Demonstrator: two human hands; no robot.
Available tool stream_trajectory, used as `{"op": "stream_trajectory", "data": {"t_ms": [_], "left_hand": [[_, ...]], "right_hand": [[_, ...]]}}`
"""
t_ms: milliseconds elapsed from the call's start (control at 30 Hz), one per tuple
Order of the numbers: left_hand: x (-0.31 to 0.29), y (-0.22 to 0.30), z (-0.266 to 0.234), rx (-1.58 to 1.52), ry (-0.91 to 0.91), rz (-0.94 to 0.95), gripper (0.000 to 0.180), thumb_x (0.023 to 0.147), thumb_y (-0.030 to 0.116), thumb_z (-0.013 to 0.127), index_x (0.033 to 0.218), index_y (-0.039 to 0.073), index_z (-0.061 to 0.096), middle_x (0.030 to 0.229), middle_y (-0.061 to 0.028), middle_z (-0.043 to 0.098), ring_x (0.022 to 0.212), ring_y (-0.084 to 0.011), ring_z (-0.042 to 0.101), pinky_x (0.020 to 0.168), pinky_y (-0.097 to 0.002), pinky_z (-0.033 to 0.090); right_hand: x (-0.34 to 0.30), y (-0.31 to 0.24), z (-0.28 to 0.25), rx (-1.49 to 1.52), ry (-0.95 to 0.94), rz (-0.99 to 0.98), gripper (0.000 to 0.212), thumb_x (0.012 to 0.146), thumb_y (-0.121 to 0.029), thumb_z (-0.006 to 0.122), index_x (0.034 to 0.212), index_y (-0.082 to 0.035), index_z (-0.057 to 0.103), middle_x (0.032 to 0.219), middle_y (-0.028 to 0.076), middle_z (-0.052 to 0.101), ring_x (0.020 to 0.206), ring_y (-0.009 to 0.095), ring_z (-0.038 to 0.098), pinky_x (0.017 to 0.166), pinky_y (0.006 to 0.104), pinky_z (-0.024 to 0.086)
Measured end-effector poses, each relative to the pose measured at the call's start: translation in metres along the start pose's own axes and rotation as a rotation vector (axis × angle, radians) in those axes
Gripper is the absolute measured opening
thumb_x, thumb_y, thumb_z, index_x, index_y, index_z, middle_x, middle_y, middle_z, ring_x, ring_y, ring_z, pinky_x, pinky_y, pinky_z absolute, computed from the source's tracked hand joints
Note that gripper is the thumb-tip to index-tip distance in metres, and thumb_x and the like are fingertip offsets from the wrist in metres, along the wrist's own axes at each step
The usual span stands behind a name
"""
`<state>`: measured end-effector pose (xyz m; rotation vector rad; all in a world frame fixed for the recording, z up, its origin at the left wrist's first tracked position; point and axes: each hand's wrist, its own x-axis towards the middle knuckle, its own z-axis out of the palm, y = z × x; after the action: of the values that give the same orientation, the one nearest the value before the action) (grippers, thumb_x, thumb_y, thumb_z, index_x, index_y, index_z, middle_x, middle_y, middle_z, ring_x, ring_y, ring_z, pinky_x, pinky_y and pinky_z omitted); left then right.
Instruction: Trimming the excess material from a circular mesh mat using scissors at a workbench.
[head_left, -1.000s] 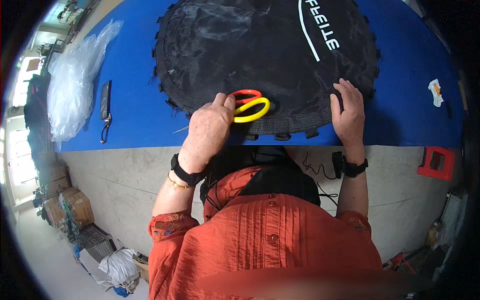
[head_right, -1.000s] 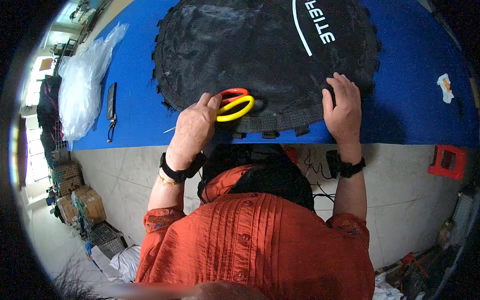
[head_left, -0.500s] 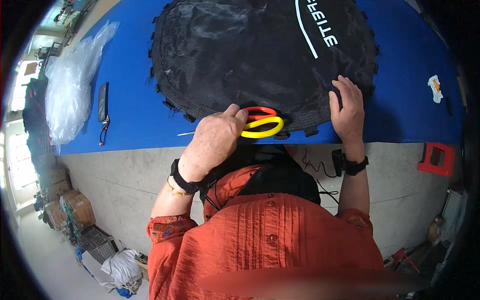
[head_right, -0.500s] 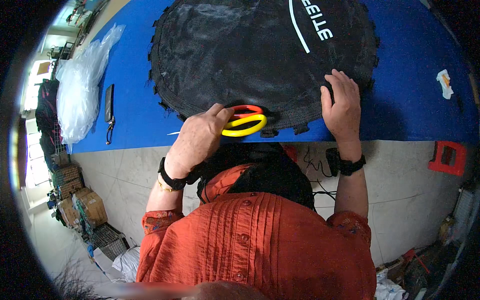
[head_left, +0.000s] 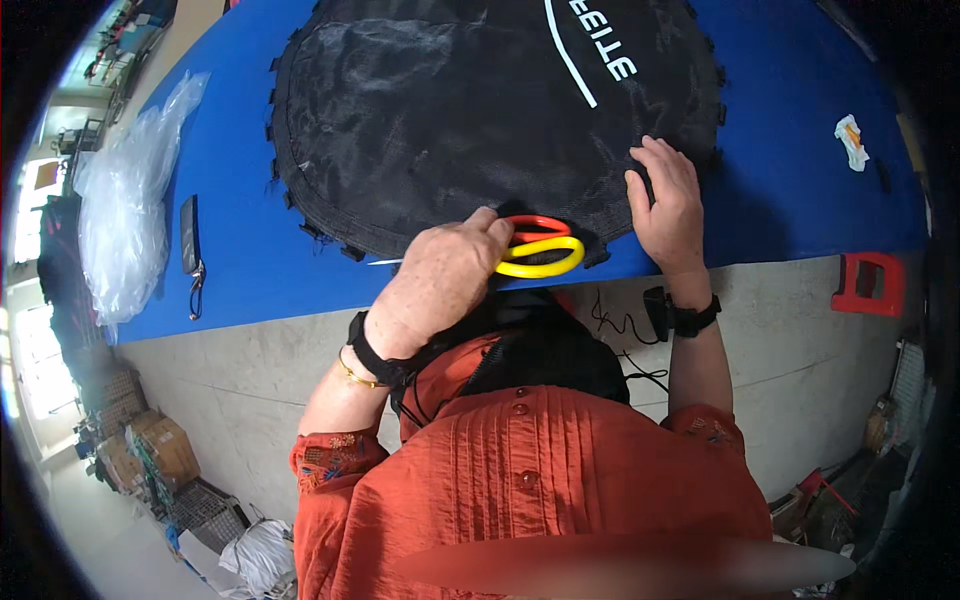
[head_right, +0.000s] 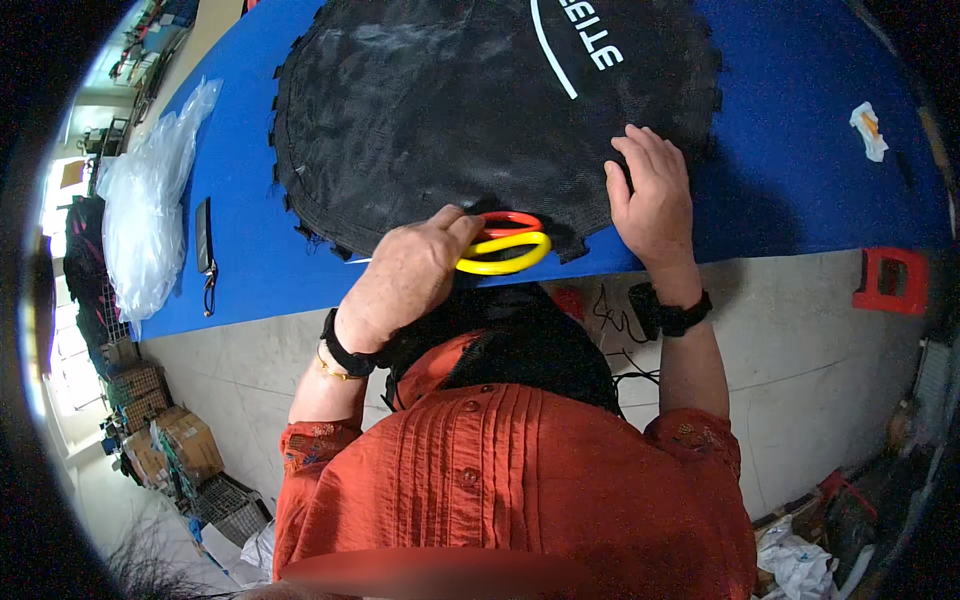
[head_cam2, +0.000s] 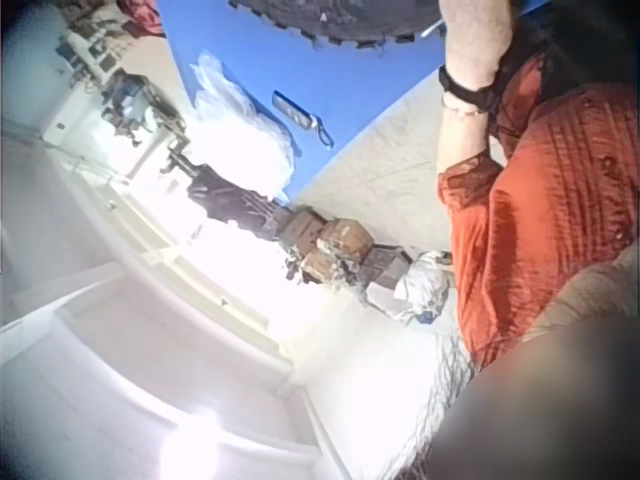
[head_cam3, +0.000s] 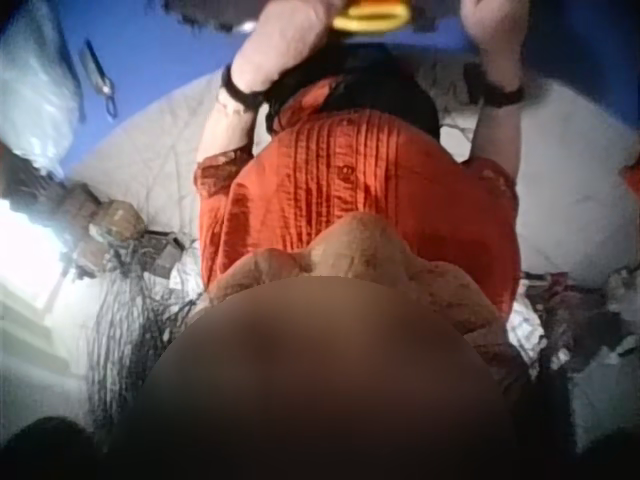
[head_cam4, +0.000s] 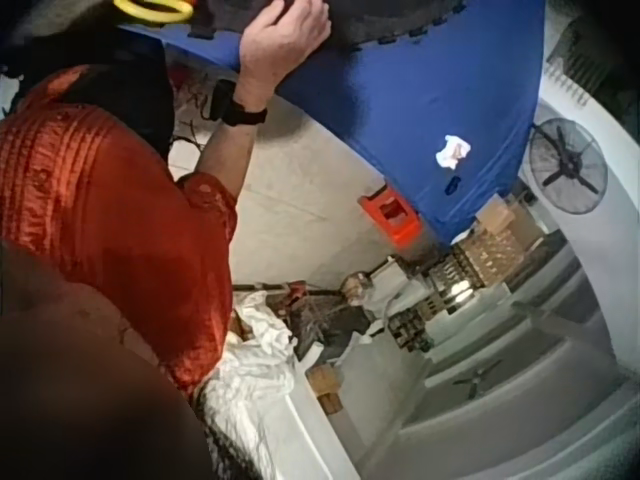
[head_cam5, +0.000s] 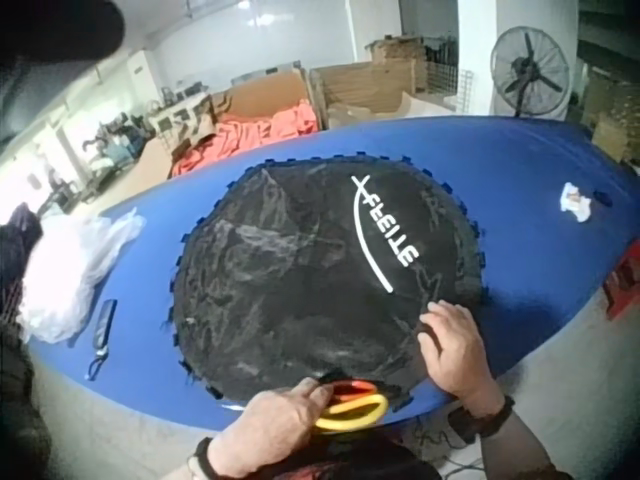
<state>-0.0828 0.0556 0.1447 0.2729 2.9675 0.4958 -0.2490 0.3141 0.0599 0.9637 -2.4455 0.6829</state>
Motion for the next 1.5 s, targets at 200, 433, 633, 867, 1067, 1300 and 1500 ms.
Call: {"op": "stream_trajectory", "data": {"t_ms": [200, 433, 633, 867, 1067, 1300, 1500], "left_hand": [[0.009, 0.011, 0.007, 0.045, 0.051, 0.054, 0.035, 0.091, 0.002, 0.064, 0.126, 0.0, 0.065, 0.109, -0.0164, 0.066, 0.087, -0.0367, 0.074, 0.073, -0.0446, 0.06], [0.025, 0.014, 0.013, 0.064, 0.039, 0.063, 0.035, 0.091, 0.003, 0.065, 0.126, 0.0, 0.065, 0.107, -0.0157, 0.066, 0.086, -0.0353, 0.074, 0.072, -0.0435, 0.06], [0.037, 0.017, 0.024, 0.084, 0.105, 0.047, 0.039, 0.09, 0.003, 0.065, 0.128, -0.003, 0.063, 0.108, -0.0158, 0.066, 0.091, -0.0338, 0.075, 0.074, -0.0426, 0.061], [0.04, 0.007, 0.032, 0.202, 0.248, 0.052, 0.02, 0.087, 0.006, 0.068, 0.107, 0.003, 0.064, 0.1, -0.0132, 0.066, 0.083, -0.0279, 0.075, 0.07, -0.0373, 0.062], [0.021, -0.004, 0.022, 0.122, 0.137, -0.081, 0.039, 0.093, 0.001, 0.064, 0.132, 0.002, 0.062, 0.112, -0.0148, 0.067, 0.089, -0.0346, 0.075, 0.074, -0.0435, 0.062], [0.033, -0.004, 0.024, 0.165, 0.201, -0.055, 0.023, 0.09, 0.005, 0.067, 0.113, 0.002, 0.064, 0.101, -0.013, 0.066, 0.085, -0.0302, 0.076, 0.073, -0.0402, 0.062], [0.038, 0.01, 0.025, 0.068, 0.135, 0.047, 0.039, 0.091, 0.002, 0.064, 0.129, 0.0, 0.064, 0.109, -0.016, 0.067, 0.089, -0.0355, 0.075, 0.073, -0.0439, 0.061]], "right_hand": [[-0.001, 0.001, -0.001, 0.001, -0.004, 0.006, 0.028, 0.096, -0.011, 0.074, 0.122, 0.001, 0.071, 0.13, 0.021, 0.071, 0.127, 0.038, 0.066, 0.115, 0.0521, 0.048], [-0.002, 0.002, 0.0, -0.019, -0.025, 0.025, 0.028, 0.097, -0.012, 0.072, 0.122, 0.001, 0.071, 0.131, 0.022, 0.071, 0.129, 0.039, 0.065, 0.116, 0.0521, 0.047], [-0.002, 0.0, -0.002, 0.001, -0.03, 0.037, 0.028, 0.098, -0.011, 0.072, 0.123, 0.001, 0.071, 0.132, 0.021, 0.071, 0.13, 0.038, 0.065, 0.117, 0.0522, 0.046], [-0.002, 0.001, -0.002, 0.0, -0.036, 0.038, 0.029, 0.098, -0.012, 0.072, 0.124, 0.001, 0.071, 0.133, 0.021, 0.071, 0.13, 0.037, 0.065, 0.118, 0.0524, 0.045], [-0.002, 0.001, -0.002, 0.005, -0.037, 0.038, 0.028, 0.098, -0.011, 0.071, 0.123, 0.001, 0.071, 0.132, 0.022, 0.071, 0.13, 0.038, 0.064, 0.117, 0.0531, 0.045], [-0.002, 0.001, -0.002, -0.001, -0.024, 0.023, 0.027, 0.098, -0.011, 0.071, 0.123, 0.001, 0.071, 0.132, 0.022, 0.071, 0.129, 0.039, 0.065, 0.117, 0.0531, 0.046], [-0.002, 0.003, 0.001, 0.009, -0.025, 0.03, 0.025, 0.1, -0.008, 0.065, 0.123, 0.001, 0.071, 0.132, 0.021, 0.07, 0.129, 0.039, 0.064, 0.116, 0.0536, 0.046]]}}
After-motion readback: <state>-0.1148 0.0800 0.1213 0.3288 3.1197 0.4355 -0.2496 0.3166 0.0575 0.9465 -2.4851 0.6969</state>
